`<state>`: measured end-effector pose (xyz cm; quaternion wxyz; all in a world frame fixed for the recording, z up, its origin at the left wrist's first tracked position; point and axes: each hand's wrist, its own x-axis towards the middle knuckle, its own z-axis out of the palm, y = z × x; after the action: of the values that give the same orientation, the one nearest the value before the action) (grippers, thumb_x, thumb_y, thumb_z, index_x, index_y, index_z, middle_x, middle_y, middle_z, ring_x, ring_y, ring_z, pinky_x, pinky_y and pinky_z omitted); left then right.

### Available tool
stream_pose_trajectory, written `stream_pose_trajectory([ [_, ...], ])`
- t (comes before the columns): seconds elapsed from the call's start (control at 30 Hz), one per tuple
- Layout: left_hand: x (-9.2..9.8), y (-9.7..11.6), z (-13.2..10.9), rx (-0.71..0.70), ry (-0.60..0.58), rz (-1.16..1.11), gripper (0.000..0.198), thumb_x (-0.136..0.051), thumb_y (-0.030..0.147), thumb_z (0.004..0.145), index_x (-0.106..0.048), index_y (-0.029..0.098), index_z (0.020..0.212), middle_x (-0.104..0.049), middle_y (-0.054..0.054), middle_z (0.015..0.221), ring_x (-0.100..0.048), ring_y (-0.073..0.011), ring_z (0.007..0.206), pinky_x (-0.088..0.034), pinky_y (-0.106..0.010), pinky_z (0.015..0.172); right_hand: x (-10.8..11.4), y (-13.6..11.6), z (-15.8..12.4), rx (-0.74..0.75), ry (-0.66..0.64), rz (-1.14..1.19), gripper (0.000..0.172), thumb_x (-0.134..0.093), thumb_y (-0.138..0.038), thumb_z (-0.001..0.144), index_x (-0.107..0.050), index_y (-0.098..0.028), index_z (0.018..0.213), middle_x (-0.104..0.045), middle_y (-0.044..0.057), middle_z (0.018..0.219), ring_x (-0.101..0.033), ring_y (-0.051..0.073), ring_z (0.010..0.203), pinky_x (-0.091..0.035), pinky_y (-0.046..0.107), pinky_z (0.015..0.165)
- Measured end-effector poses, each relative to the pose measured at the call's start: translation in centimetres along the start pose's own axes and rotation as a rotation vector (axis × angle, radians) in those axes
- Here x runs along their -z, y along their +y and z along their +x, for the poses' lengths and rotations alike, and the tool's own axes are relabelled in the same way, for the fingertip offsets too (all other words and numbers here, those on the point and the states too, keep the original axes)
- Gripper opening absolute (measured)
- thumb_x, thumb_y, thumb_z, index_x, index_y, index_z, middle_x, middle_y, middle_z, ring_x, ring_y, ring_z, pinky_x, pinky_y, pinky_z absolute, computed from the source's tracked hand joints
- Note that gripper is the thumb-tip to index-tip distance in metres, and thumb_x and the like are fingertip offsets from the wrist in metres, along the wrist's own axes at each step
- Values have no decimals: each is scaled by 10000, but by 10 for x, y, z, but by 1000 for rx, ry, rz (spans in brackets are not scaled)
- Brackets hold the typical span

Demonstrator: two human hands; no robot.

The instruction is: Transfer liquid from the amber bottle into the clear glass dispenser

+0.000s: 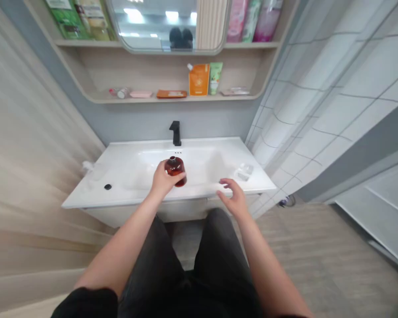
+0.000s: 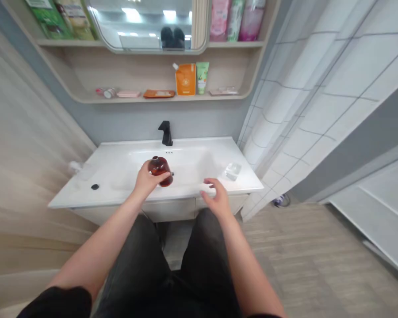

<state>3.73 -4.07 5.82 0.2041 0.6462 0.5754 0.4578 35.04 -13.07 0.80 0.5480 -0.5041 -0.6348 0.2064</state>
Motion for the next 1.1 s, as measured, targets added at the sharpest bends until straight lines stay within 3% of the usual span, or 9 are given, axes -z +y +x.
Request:
stream_pose_trajectory([
  [0.07, -2, 15, -28, -20, -19, -38, 668, -1000, 448, 742, -694, 235, 1297, -771, -129, 1315, -767, -341, 1236, -600, -506, 1116, -36, -24, -3, 32, -212, 125, 733, -915, -487, 832, -645, -325, 1494, -689, 136, 1520, -678, 377, 1394, -585, 588, 1150],
  [0.17, -1, 33, -64, -28, -51, -57, 667, -1024, 476, 712, -726, 279, 1275, -757, -125, 1257, -766, -357, 1203, -616, -549, 1090, -76, -56, -5, 38, -338, 246, 1079, -993, -461, 737, -484, -326, 1678, -582, 148, 1672, -606, 390, 1514, -532, 584, 1245],
  [0.27, 10, 43, -90, -90, -107, -77, 683, -1001, 512, 747, -741, 334, 1353, -734, -133, 1270, -747, -372, 1229, -628, -577, 1080, -97, -76, -11, -10, -339, 264, 1025, -967, -381, 718, -525, -308, 1640, -705, 129, 1524, -695, 390, 1402, -552, 580, 1226],
  [0.37, 38, 37, -102, -131, -253, -186, 622, -830, 598, 907, -716, 355, 1467, -729, -132, 1364, -728, -352, 1289, -654, -523, 1038, -98, -80, -20, -40, -348, 269, 918, -960, -387, 712, -599, -305, 1551, -767, 103, 1417, -748, 385, 1305, -596, 572, 1167],
  [0.47, 85, 8, -99, -4, -254, -277, 544, -633, 657, 1004, -767, 303, 1394, -786, -116, 1296, -761, -316, 1209, -658, -458, 989, -89, -73, -32, -61, -340, 268, 933, -1006, -420, 669, -627, -287, 1511, -774, 112, 1406, -751, 392, 1301, -591, 579, 1174],
  [0.63, 178, -73, -74, 365, 258, -90, 409, -673, 572, 911, -771, 230, 1113, -811, -72, 1070, -779, -262, 984, -646, -360, 829, -61, -60, -47, -129, -277, 242, 949, -1044, -438, 629, -648, -291, 1479, -777, 119, 1395, -760, 408, 1278, -585, 614, 1182],
  [0.77, 237, -129, -58, 481, 313, 247, 331, -722, 467, 895, -751, 227, 1120, -812, -74, 1083, -790, -293, 990, -632, -391, 866, -40, -51, -49, -158, -218, 231, 957, -1050, -454, 619, -650, -277, 1470, -773, 133, 1396, -749, 417, 1300, -571, 628, 1206],
  [0.9, 267, -163, -43, 462, 323, 608, 395, -742, 415, 889, -717, 211, 1226, -813, -102, 1171, -766, -364, 1161, -593, -461, 1039, -24, -35, -48, -182, -142, 189, 935, -1059, -483, 603, -682, -258, 1427, -787, 149, 1347, -756, 431, 1271, -574, 650, 1197],
  [1.1, 268, -182, -11, 501, 207, 746, 452, -663, 474, 996, -671, 100, 1249, -767, -218, 1188, -717, -401, 1219, -542, -478, 1038, -6, -11, -47, -261, -84, 130, 994, -1061, -544, 608, -654, -225, 1458, -788, 166, 1339, -732, 443, 1310, -541, 666, 1214],
])
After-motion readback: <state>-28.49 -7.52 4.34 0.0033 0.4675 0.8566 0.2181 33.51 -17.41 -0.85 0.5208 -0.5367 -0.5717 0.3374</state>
